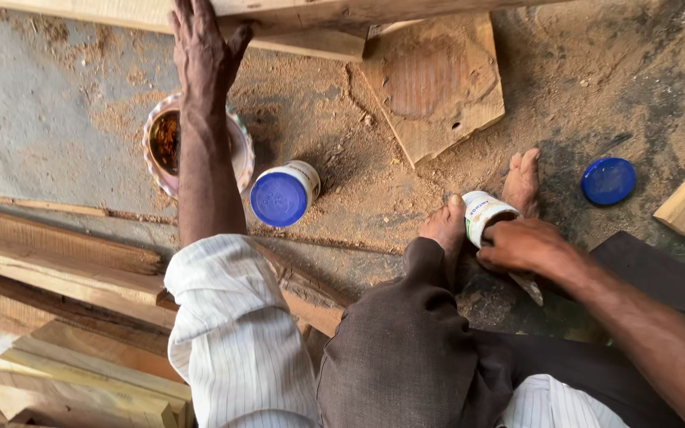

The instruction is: The person works on long wooden beams, applying a substance from small containers and using a tool to smooth or mark the surface while sitting on a workshop floor.

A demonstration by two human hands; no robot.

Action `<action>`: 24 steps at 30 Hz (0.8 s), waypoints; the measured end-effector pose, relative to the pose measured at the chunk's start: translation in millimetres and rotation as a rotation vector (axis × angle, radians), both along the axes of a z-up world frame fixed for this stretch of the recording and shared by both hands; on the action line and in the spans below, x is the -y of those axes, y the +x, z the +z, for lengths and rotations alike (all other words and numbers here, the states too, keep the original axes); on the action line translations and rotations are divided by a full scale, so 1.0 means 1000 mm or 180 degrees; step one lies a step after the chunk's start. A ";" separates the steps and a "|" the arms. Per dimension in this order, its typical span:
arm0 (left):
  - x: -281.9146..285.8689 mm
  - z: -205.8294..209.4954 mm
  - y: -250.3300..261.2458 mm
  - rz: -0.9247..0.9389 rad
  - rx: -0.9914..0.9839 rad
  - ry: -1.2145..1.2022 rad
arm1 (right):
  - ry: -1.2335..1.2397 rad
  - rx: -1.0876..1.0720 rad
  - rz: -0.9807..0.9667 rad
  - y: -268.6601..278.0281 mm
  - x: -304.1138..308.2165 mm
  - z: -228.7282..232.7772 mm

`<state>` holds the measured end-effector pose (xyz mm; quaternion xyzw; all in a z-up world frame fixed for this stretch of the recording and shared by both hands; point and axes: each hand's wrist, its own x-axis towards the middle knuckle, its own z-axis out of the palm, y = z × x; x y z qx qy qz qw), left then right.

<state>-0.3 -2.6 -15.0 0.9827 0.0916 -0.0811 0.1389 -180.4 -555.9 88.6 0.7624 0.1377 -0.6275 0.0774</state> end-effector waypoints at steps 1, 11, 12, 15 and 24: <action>0.001 0.003 -0.001 -0.0014 0.0030 0.0018 | -0.0003 0.0019 -0.0017 0.002 0.000 0.001; -0.003 -0.017 -0.002 -0.0014 0.0198 -0.0011 | 0.0602 0.0906 0.1760 -0.031 -0.001 -0.013; -0.005 -0.021 -0.001 -0.0024 0.0201 -0.0012 | 0.0484 0.0852 0.1818 -0.034 -0.002 -0.015; -0.011 -0.030 -0.001 -0.0063 0.0267 0.0000 | 0.0287 0.0783 0.1977 -0.040 -0.006 -0.024; -0.006 -0.030 -0.004 -0.0003 0.0373 0.0007 | -0.0069 0.0712 0.2440 -0.042 -0.015 -0.051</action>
